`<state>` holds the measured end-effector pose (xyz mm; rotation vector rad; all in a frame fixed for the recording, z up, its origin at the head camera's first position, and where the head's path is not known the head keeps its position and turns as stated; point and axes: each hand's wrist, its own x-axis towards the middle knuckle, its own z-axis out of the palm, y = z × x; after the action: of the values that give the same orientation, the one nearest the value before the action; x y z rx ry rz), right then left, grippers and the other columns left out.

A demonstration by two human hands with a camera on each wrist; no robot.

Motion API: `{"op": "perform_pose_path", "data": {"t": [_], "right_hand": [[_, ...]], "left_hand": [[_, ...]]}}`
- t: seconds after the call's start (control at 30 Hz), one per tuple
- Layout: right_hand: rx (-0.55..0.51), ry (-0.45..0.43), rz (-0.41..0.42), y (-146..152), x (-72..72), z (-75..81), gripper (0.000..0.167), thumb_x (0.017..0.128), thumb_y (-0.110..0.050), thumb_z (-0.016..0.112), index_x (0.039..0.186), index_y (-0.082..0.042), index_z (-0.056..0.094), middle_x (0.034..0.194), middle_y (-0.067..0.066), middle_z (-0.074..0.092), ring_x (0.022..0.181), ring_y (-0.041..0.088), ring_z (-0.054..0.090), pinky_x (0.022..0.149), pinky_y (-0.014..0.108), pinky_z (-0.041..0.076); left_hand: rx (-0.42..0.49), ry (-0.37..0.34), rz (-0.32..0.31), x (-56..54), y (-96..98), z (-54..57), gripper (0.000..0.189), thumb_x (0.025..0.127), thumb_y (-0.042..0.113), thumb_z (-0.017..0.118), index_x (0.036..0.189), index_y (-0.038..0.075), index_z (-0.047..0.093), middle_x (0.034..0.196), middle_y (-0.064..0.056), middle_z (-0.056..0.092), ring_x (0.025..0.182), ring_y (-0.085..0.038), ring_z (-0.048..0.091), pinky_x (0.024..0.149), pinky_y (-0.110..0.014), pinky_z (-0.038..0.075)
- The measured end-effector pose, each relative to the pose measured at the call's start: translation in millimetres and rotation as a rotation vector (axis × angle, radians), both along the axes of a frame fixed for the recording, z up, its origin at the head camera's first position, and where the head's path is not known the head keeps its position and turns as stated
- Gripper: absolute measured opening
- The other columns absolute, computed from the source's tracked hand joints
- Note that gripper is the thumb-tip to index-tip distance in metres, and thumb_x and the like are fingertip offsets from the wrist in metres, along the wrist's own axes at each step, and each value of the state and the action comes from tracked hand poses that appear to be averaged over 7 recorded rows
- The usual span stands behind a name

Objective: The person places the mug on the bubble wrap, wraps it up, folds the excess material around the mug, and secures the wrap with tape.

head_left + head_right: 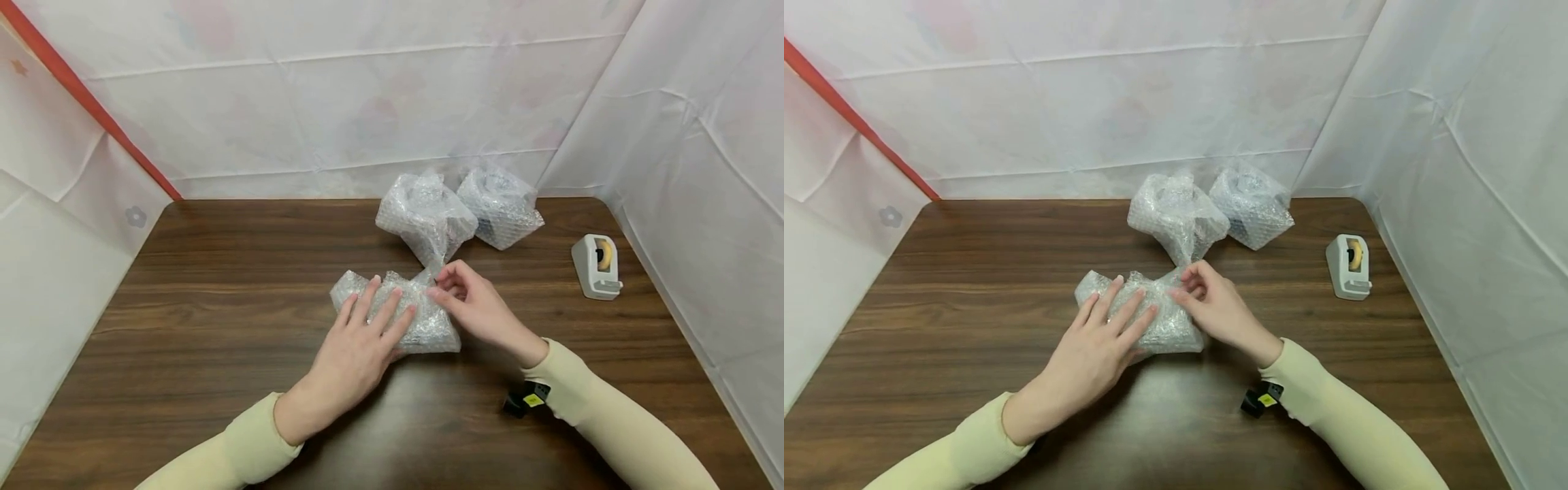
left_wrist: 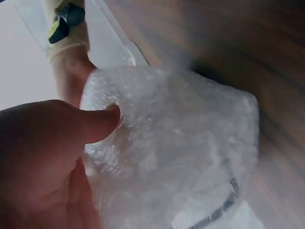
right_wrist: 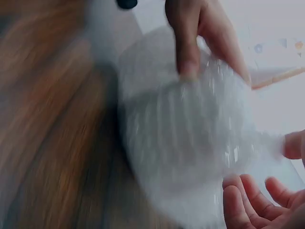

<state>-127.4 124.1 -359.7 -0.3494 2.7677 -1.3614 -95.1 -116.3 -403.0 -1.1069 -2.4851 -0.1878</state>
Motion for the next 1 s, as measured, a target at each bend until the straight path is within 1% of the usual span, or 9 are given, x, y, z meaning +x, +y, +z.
{"op": "perform_pose_path", "data": {"t": [0.13,0.23,0.4,0.5,0.6,0.7,0.83,0.93,1.0], "right_hand": [[0.059,0.056,-0.042,30,-0.7,3.5,0.022,0.096,-0.017,0.067,0.111,-0.004,0.058,0.094,0.006,0.067,0.08,0.02,0.065,0.069,0.033,0.055],[0.142,0.144,-0.131,58,-1.7,9.8,0.02,0.096,-0.016,0.067,0.11,-0.004,0.06,0.094,0.007,0.066,0.079,0.017,0.062,0.068,0.028,0.052],[0.261,0.329,-0.365,114,-2.0,24.8,0.018,0.093,-0.011,0.068,0.106,-0.001,0.061,0.093,0.011,0.066,0.077,0.008,0.056,0.068,0.019,0.042],[0.33,0.373,-0.525,150,-0.3,32.8,0.024,0.089,-0.008,0.068,0.109,0.003,0.06,0.097,0.018,0.062,0.085,0.017,0.056,0.074,0.025,0.039],[0.411,0.276,-0.642,186,4.3,37.0,0.038,0.089,-0.014,0.068,0.119,0.006,0.055,0.112,0.026,0.055,0.105,0.038,0.048,0.086,0.042,0.035],[0.462,0.107,-0.649,213,10.1,37.1,0.055,0.092,-0.026,0.066,0.128,0.01,0.045,0.12,0.032,0.048,0.112,0.049,0.041,0.087,0.054,0.032],[0.45,-0.071,-0.575,230,15.4,31.8,0.065,0.097,-0.035,0.061,0.133,0.012,0.036,0.121,0.034,0.05,0.106,0.047,0.05,0.077,0.047,0.04],[0.423,-0.115,-0.541,233,16.4,26.9,0.064,0.098,-0.034,0.06,0.134,0.012,0.035,0.119,0.034,0.052,0.102,0.043,0.053,0.071,0.039,0.041],[0.404,-0.1,-0.542,234,16.2,23.0,0.06,0.098,-0.032,0.061,0.133,0.01,0.037,0.117,0.032,0.054,0.098,0.038,0.054,0.068,0.032,0.041]], "left_hand": [[0.035,-0.008,-0.052,-7.8,-7.7,-0.3,0.055,0.094,0.028,0.069,0.145,0.021,0.052,0.15,-0.01,0.047,0.145,-0.041,0.025,0.109,-0.058,0.033],[0.059,-0.02,-0.092,-13.0,-14.4,-0.3,0.055,0.093,0.022,0.07,0.144,0.022,0.053,0.151,-0.008,0.046,0.146,-0.038,0.025,0.11,-0.058,0.032],[0.071,-0.006,-0.141,-17.6,-22.3,-2.3,0.056,0.092,0.022,0.072,0.145,0.022,0.053,0.154,-0.007,0.043,0.147,-0.037,0.024,0.11,-0.057,0.032],[0.064,-0.001,-0.166,-20.0,-26.5,-3.2,0.06,0.091,0.02,0.073,0.147,0.022,0.051,0.155,-0.007,0.04,0.148,-0.036,0.023,0.11,-0.057,0.032],[0.067,-0.018,-0.197,-23.9,-31.1,-4.2,0.064,0.089,0.015,0.074,0.148,0.022,0.049,0.157,-0.006,0.038,0.148,-0.036,0.022,0.111,-0.057,0.031],[0.068,-0.039,-0.234,-28.9,-35.4,-4.9,0.066,0.089,0.013,0.074,0.149,0.023,0.048,0.158,-0.005,0.036,0.149,-0.035,0.02,0.112,-0.057,0.029],[0.059,-0.053,-0.257,-32.9,-38.4,-5.1,0.065,0.091,0.015,0.073,0.15,0.023,0.047,0.159,-0.004,0.034,0.149,-0.035,0.018,0.111,-0.057,0.03],[0.058,-0.067,-0.261,-33.8,-38.6,-5.4,0.064,0.091,0.016,0.073,0.15,0.022,0.047,0.16,-0.004,0.033,0.149,-0.034,0.017,0.112,-0.057,0.029],[0.058,-0.077,-0.261,-34.0,-38.3,-5.3,0.064,0.091,0.016,0.072,0.15,0.023,0.047,0.16,-0.004,0.033,0.15,-0.034,0.017,0.112,-0.057,0.028]]}}
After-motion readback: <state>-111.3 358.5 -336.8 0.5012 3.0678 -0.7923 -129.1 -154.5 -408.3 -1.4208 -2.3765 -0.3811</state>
